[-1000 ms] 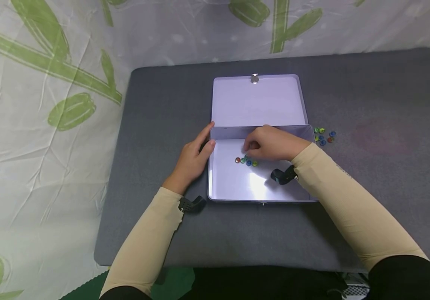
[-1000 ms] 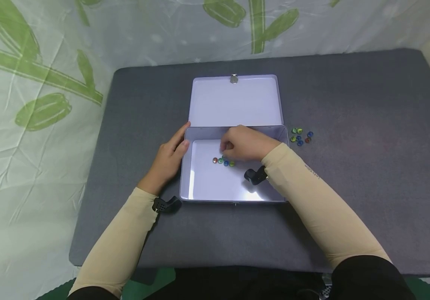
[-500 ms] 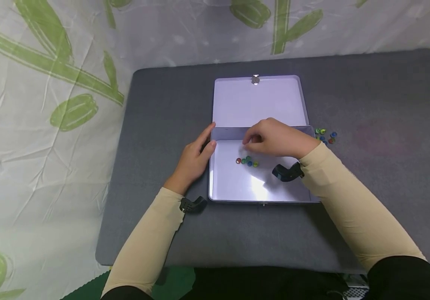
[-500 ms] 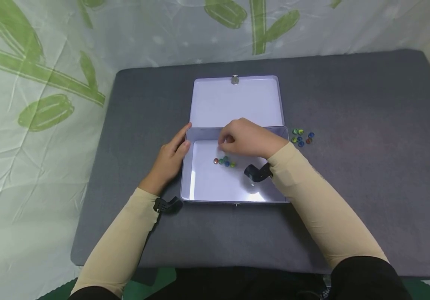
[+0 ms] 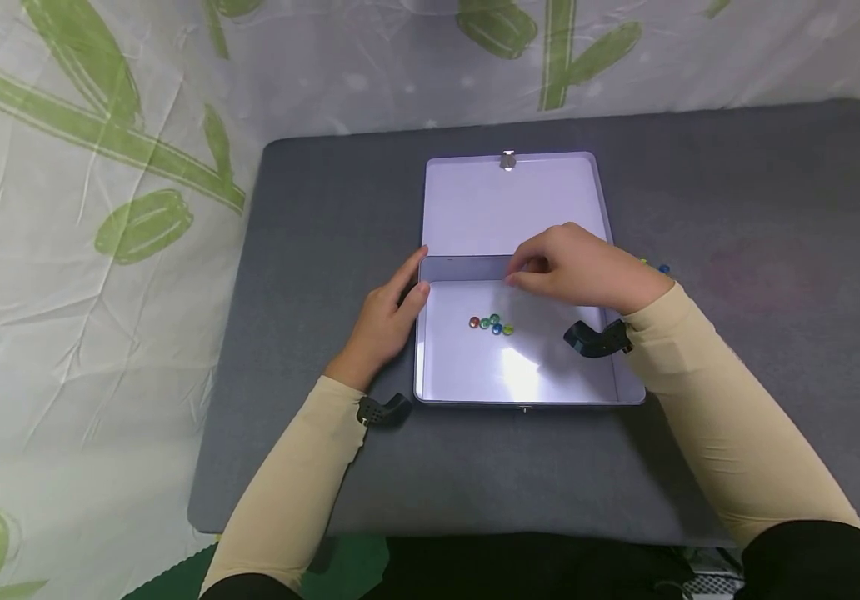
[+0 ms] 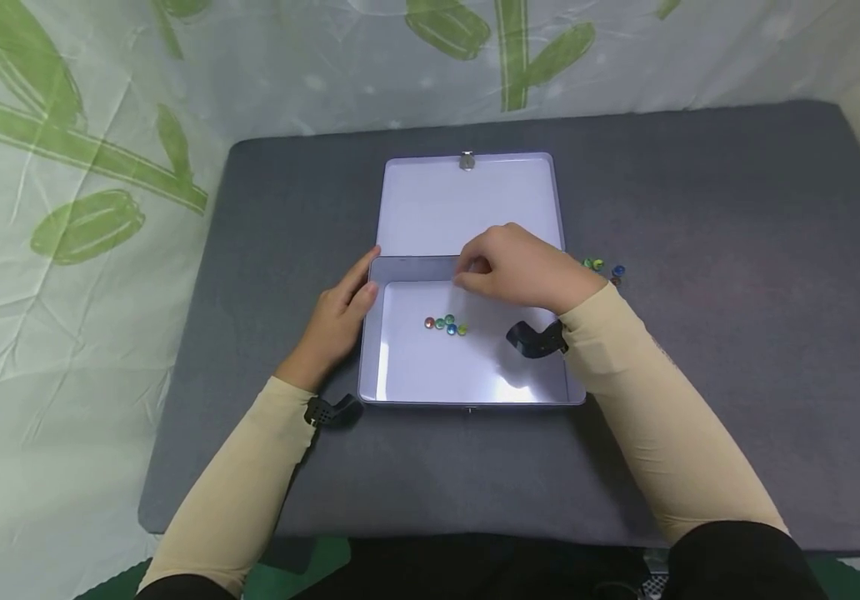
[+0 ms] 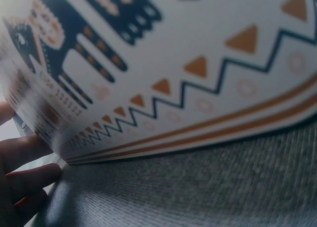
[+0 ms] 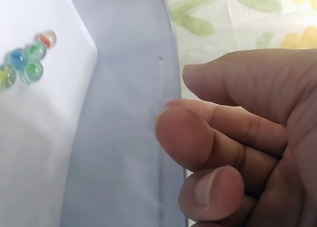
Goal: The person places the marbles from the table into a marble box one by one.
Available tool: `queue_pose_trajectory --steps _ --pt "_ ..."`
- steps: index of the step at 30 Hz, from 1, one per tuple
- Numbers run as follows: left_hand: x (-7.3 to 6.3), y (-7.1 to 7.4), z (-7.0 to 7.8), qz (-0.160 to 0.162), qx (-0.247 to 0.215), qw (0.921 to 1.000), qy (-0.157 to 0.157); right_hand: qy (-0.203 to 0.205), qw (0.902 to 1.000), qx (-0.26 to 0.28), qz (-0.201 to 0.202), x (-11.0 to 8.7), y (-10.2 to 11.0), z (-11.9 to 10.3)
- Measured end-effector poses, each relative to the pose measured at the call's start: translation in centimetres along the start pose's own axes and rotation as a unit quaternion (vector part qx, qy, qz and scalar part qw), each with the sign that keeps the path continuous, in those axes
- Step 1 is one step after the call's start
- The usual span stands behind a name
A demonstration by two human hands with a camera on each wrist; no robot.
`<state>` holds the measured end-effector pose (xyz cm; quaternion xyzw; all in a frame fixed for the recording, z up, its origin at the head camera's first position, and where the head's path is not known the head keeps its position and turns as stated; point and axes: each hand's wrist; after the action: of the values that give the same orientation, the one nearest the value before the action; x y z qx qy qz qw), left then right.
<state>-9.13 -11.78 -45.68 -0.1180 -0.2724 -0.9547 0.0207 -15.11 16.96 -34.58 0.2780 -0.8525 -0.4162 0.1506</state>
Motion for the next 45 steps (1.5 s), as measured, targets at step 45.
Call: queue_pose_trajectory --steps 45 --pt "0.1 0.3 -0.1 -0.006 0.005 1.0 0.004 -0.189 0.9759 -0.001 0.109 -7.5 5.6 8.2"
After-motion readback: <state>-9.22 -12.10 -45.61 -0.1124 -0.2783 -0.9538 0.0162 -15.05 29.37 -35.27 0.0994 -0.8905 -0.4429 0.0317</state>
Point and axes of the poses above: each hand's wrist, its own x-axis towards the middle knuckle, its own y-axis out of the back of the hand, z = x × y, and after that the axes turned 11 degrees about z, right-handed
